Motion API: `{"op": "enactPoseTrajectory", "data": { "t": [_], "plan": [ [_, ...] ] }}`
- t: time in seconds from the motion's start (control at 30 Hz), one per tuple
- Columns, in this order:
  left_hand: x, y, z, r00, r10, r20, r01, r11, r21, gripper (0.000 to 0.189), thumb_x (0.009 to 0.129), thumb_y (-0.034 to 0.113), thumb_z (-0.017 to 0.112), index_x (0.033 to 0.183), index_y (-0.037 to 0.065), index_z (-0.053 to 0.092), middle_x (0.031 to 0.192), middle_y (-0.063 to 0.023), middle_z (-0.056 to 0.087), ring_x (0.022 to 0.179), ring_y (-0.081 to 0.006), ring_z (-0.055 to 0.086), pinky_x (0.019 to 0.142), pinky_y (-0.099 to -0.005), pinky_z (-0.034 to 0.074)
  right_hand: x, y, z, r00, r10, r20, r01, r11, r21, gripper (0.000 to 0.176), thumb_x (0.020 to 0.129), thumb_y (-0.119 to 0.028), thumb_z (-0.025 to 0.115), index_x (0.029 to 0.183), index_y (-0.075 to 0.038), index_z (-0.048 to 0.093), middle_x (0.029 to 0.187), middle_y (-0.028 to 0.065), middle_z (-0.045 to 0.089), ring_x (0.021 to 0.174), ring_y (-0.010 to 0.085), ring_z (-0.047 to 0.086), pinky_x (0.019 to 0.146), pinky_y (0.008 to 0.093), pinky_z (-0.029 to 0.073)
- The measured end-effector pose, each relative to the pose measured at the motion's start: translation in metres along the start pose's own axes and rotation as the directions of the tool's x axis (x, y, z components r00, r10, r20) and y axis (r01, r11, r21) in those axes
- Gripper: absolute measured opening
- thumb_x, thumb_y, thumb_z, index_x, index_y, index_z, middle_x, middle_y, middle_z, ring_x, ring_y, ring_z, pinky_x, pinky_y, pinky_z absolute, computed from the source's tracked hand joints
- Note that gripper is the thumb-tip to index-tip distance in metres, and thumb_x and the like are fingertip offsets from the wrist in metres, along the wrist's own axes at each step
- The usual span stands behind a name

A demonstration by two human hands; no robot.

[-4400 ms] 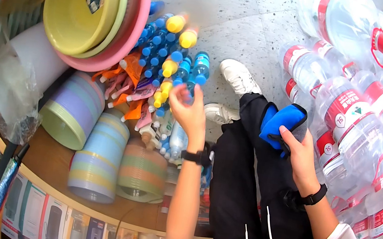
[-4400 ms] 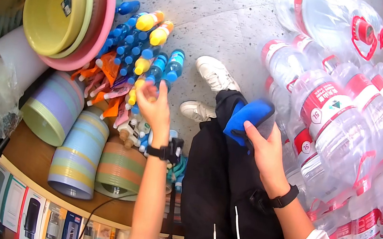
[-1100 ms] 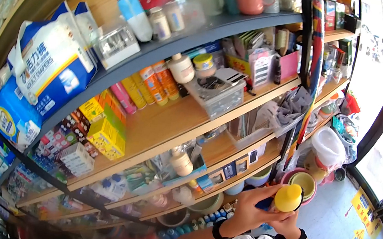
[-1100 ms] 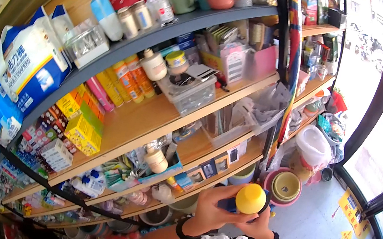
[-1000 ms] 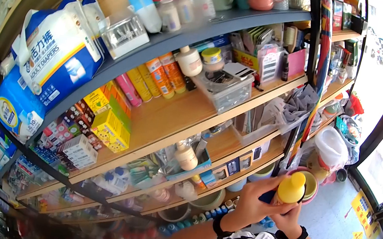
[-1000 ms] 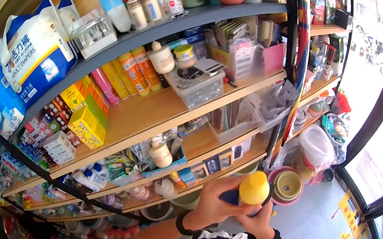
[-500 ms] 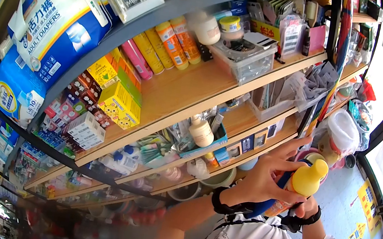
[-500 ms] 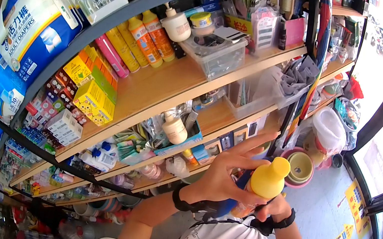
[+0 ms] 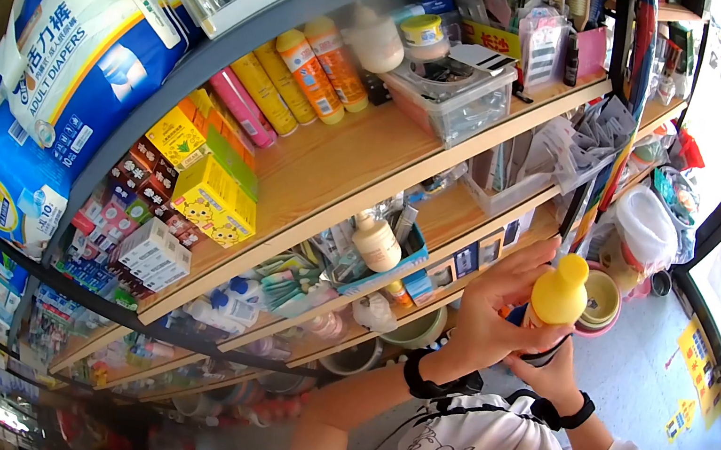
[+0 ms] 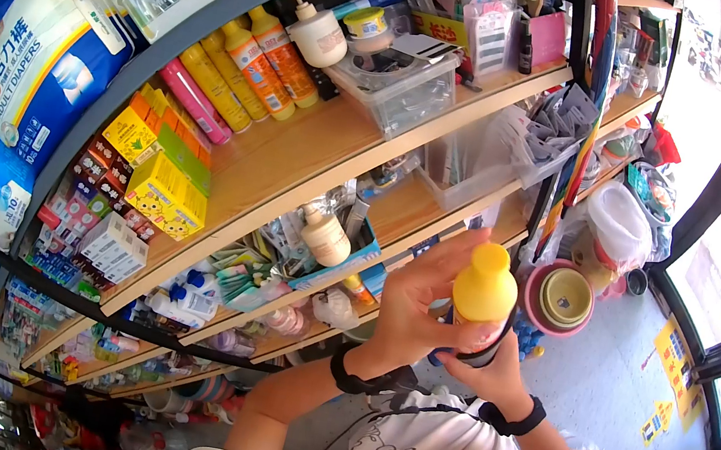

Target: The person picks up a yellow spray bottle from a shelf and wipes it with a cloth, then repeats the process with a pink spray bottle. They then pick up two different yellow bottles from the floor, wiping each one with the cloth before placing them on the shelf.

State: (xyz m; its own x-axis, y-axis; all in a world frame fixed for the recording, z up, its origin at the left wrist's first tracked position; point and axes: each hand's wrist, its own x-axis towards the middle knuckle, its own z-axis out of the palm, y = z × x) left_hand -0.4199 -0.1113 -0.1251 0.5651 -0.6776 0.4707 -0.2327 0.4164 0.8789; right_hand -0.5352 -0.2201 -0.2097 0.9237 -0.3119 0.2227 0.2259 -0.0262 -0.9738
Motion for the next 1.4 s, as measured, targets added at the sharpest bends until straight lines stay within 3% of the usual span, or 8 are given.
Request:
{"op": "enactPoseTrajectory", "data": {
  "t": [0.33, 0.47, 0.6, 0.83, 0.97, 1.17, 1.3, 1.4],
  "plan": [
    [0.0, 0.003, -0.006, 0.999, 0.026, -0.03, -0.03, 0.991, -0.132, 0.058, 0.071, 0.0, 0.081, 0.126, -0.006, 0.061, 0.144, -0.015, 0.046, 0.118, -0.0202, 0.059, 0.097, -0.0339, 0.052, -0.011, 0.017, 0.011, 0.962, 0.268, -0.056, -0.156, 0.704, 0.692, 0.099, 0.06, -0.059, 0.086, 0.13, 0.0, 0.047, 0.103, 0.0036, 0.063, 0.088, 0.0118, 0.062, 0.078, 0.0279, 0.051],
    [-0.007, 0.002, -0.008, 0.995, -0.097, 0.032, 0.101, 0.981, -0.164, 0.058, 0.07, 0.002, 0.082, 0.124, -0.007, 0.062, 0.148, -0.0159, 0.04, 0.127, -0.0228, 0.052, 0.104, -0.0361, 0.046, 0.0, 0.018, -0.006, 0.958, 0.114, 0.265, -0.217, 0.89, 0.4, 0.081, 0.061, -0.038, 0.095, 0.12, -0.003, 0.051, 0.097, 0.001, 0.061, 0.085, 0.0105, 0.059, 0.075, 0.0267, 0.048],
    [-0.01, -0.011, -0.01, 0.992, 0.094, 0.087, -0.11, 0.973, 0.203, 0.055, 0.066, 0.017, 0.087, 0.115, -0.001, 0.069, 0.15, -0.0184, 0.038, 0.138, -0.0331, 0.041, 0.111, -0.0445, 0.034, 0.016, -0.019, 0.006, 0.986, -0.14, 0.089, 0.131, 0.986, 0.102, 0.064, 0.061, -0.017, 0.096, 0.109, -0.006, 0.056, 0.093, 0.0016, 0.062, 0.08, 0.0118, 0.06, 0.073, 0.0257, 0.049],
    [-0.017, -0.006, -0.018, 0.994, 0.086, 0.064, -0.101, 0.95, 0.295, 0.051, 0.065, 0.023, 0.089, 0.108, 0.002, 0.073, 0.151, -0.0192, 0.038, 0.142, -0.0345, 0.035, 0.113, -0.046, 0.03, 0.03, -0.029, 0.0, 0.988, -0.131, 0.084, 0.122, 0.987, 0.1, 0.086, 0.053, -0.023, 0.099, 0.123, -0.005, 0.052, 0.091, -0.0017, 0.064, 0.084, 0.0094, 0.059, 0.081, 0.0262, 0.05],
    [-0.017, -0.01, -0.027, 0.995, 0.032, 0.097, -0.057, 0.963, 0.265, 0.055, 0.062, 0.015, 0.089, 0.113, 0.004, 0.072, 0.152, -0.0186, 0.036, 0.143, -0.0309, 0.033, 0.112, -0.0446, 0.032, 0.022, -0.011, -0.015, 0.891, 0.167, 0.422, -0.279, 0.935, 0.219, 0.089, 0.059, -0.017, 0.097, 0.131, -0.003, 0.045, 0.093, 0.0031, 0.065, 0.088, 0.0094, 0.061, 0.083, 0.0283, 0.051],
    [-0.005, -0.008, -0.032, 1.0, 0.009, -0.022, -0.011, 0.998, -0.064, 0.049, 0.069, 0.01, 0.082, 0.115, -0.003, 0.07, 0.151, -0.0178, 0.039, 0.14, -0.0287, 0.038, 0.112, -0.0424, 0.033, 0.007, 0.031, -0.02, 0.829, 0.159, 0.535, -0.38, 0.863, 0.332, 0.099, 0.061, -0.024, 0.096, 0.14, -0.003, 0.04, 0.122, 0.0072, 0.057, 0.103, 0.0137, 0.058, 0.09, 0.0303, 0.05],
    [0.0, -0.005, -0.027, 0.995, -0.002, -0.103, -0.019, 0.978, -0.209, 0.057, 0.073, 0.002, 0.079, 0.126, -0.007, 0.06, 0.15, -0.0174, 0.039, 0.129, -0.0275, 0.05, 0.106, -0.0392, 0.043, -0.006, 0.022, 0.005, 0.906, 0.116, 0.406, -0.363, 0.705, 0.609, 0.097, 0.074, -0.052, 0.083, 0.146, -0.005, 0.037, 0.134, 0.0087, 0.054, 0.117, 0.0184, 0.056, 0.102, 0.035, 0.045],
    [-0.004, -0.016, -0.024, 0.992, 0.027, -0.122, -0.043, 0.99, -0.135, 0.066, 0.074, -0.004, 0.078, 0.134, -0.009, 0.051, 0.15, -0.0167, 0.04, 0.122, -0.0256, 0.057, 0.101, -0.036, 0.048, 0.006, -0.004, 0.021, 0.798, 0.565, 0.21, -0.391, 0.221, 0.893, 0.066, 0.095, -0.061, 0.05, 0.137, -0.01, 0.05, 0.124, 0.0091, 0.064, 0.108, 0.0221, 0.065, 0.098, 0.0397, 0.051]
  ]
}}
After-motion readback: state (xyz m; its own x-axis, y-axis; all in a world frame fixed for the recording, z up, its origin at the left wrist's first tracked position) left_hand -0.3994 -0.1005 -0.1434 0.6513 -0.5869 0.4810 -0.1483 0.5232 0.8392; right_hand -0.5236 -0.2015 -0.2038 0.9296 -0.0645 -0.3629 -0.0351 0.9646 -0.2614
